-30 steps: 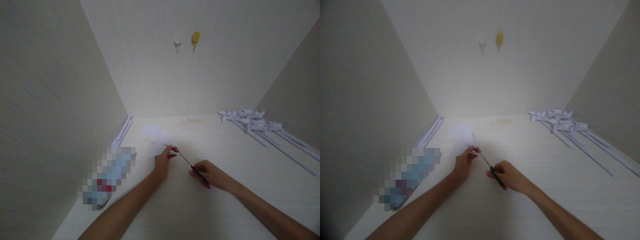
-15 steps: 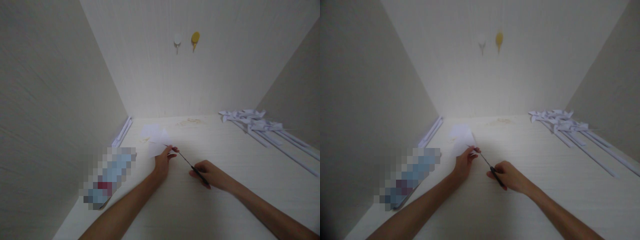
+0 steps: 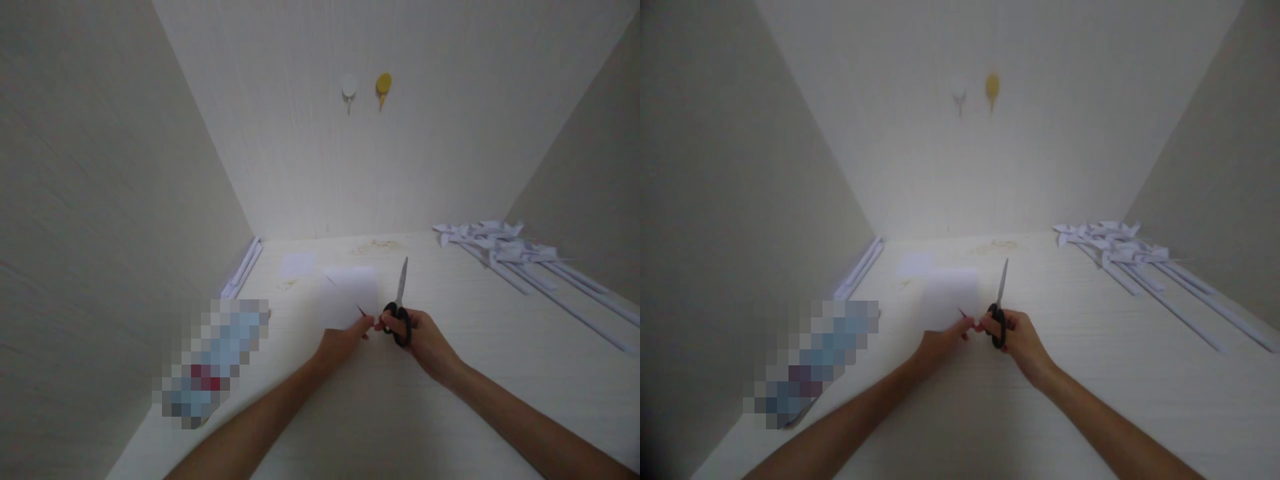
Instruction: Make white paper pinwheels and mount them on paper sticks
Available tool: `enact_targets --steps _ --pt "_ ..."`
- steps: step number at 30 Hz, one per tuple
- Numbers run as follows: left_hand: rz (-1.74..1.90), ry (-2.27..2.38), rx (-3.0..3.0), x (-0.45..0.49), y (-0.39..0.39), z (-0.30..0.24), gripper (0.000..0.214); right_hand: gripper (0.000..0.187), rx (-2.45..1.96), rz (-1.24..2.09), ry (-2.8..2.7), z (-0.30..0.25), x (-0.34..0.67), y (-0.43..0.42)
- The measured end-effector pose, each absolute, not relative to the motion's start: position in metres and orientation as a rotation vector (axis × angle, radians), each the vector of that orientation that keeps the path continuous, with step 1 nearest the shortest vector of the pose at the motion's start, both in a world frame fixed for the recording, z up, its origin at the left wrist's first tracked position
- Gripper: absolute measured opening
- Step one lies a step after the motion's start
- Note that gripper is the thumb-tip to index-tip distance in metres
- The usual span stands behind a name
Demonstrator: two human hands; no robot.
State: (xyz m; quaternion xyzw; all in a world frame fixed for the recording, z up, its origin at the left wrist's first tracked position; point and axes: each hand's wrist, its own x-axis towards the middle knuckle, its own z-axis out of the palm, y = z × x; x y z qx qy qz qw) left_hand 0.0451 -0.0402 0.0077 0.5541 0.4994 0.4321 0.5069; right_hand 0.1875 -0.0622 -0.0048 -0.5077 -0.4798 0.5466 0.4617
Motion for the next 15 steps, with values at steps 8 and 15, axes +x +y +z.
enact_targets --steps 8,15 --pt "0.924 1.057 1.378 0.0461 -0.0463 0.0121 0.018 0.029 -1.209 1.340 -1.168 -0.0104 0.1888 -0.0596" --pt "0.924 1.151 1.418 0.0461 -0.0440 0.0086 0.016 0.026 -1.190 1.401 -1.085 -0.0082 0.1889 -0.0600"
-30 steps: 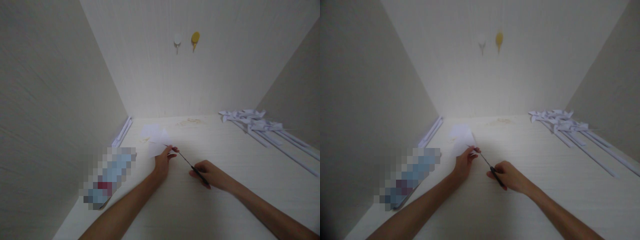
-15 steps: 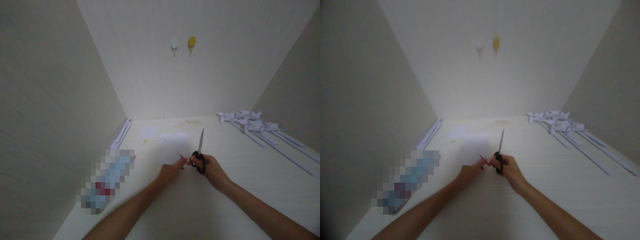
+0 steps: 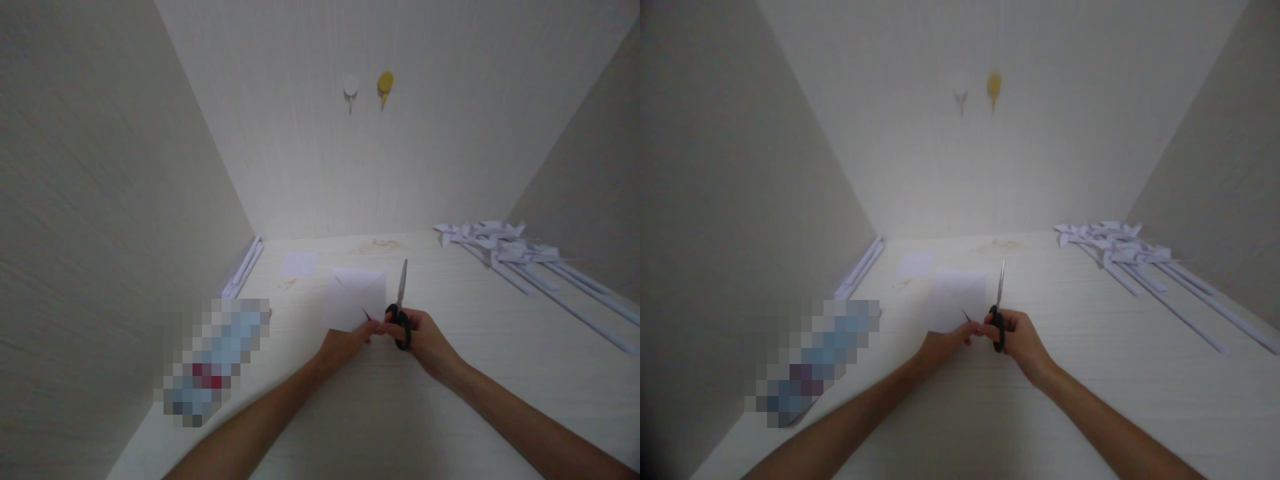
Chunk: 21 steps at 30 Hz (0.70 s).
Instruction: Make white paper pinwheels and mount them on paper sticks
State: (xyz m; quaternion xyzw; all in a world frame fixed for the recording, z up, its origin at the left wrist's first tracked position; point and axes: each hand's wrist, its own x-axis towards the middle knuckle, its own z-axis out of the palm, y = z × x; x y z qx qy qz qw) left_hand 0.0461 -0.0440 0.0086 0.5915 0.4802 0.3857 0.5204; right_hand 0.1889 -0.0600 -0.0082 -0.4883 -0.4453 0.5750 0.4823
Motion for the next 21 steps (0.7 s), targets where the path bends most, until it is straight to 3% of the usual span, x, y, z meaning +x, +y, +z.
enact_targets --steps 21 --pt "0.830 1.347 1.484 0.0452 -0.0408 0.0072 0.019 0.023 -1.196 1.363 -1.067 -0.0086 0.1902 -0.0593"
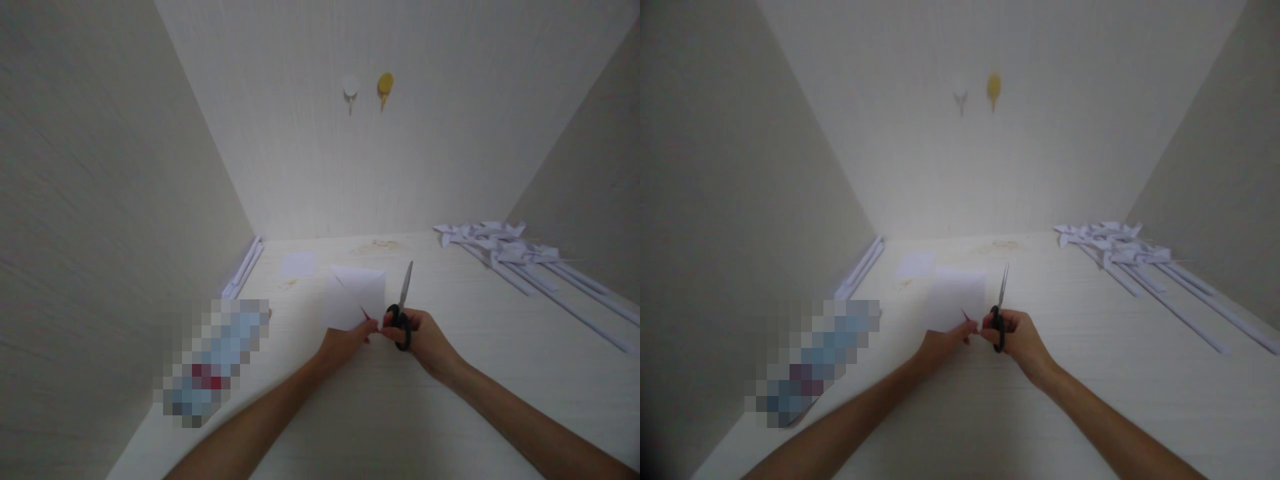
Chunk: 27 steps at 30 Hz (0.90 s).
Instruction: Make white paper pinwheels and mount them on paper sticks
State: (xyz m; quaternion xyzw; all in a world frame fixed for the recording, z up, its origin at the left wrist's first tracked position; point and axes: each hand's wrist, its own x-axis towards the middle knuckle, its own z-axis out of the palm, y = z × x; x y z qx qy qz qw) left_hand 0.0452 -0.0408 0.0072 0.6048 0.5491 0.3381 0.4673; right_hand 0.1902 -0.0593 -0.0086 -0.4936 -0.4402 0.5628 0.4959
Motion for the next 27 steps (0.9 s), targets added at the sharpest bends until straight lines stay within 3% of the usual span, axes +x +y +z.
enact_targets --steps 27 --pt "0.820 1.279 1.501 0.0444 -0.0386 0.0032 0.014 0.026 -1.213 1.343 -1.025 -0.0073 0.1890 -0.0586"
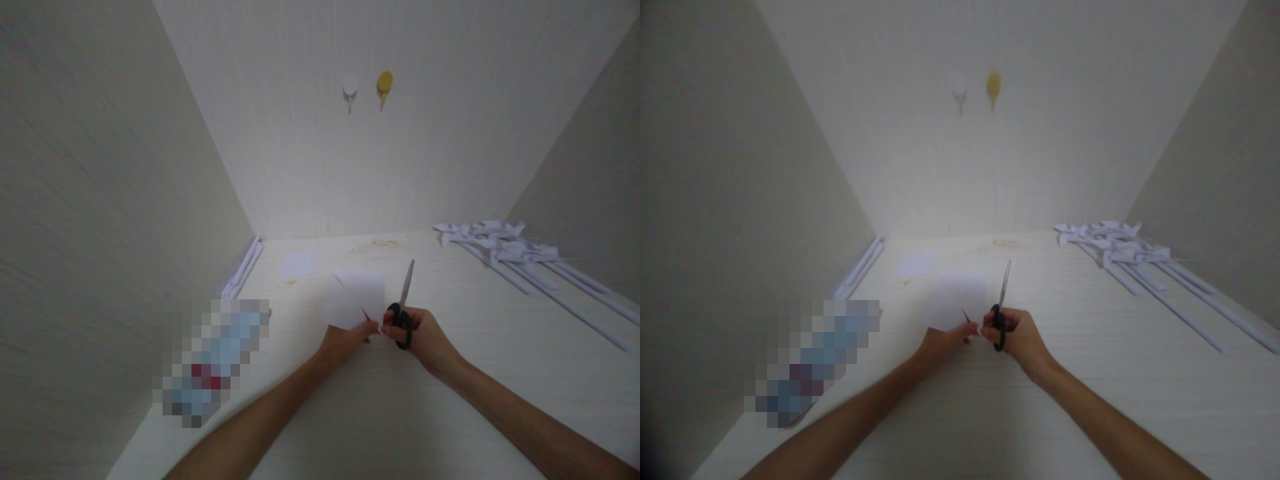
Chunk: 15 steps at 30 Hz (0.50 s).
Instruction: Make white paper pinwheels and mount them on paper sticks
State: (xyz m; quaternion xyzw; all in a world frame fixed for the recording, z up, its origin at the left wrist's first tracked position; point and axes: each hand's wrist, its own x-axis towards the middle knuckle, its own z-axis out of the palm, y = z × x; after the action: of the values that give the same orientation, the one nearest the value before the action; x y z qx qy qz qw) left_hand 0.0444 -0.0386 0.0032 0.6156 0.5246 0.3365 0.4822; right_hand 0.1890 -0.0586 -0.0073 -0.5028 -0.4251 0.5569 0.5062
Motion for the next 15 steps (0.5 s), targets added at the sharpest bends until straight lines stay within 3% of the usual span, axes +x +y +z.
enact_targets --steps 15 --pt "0.841 1.301 1.466 0.0447 -0.0415 0.0095 0.013 0.025 -1.216 1.347 -0.990 -0.0079 0.1888 -0.0584"
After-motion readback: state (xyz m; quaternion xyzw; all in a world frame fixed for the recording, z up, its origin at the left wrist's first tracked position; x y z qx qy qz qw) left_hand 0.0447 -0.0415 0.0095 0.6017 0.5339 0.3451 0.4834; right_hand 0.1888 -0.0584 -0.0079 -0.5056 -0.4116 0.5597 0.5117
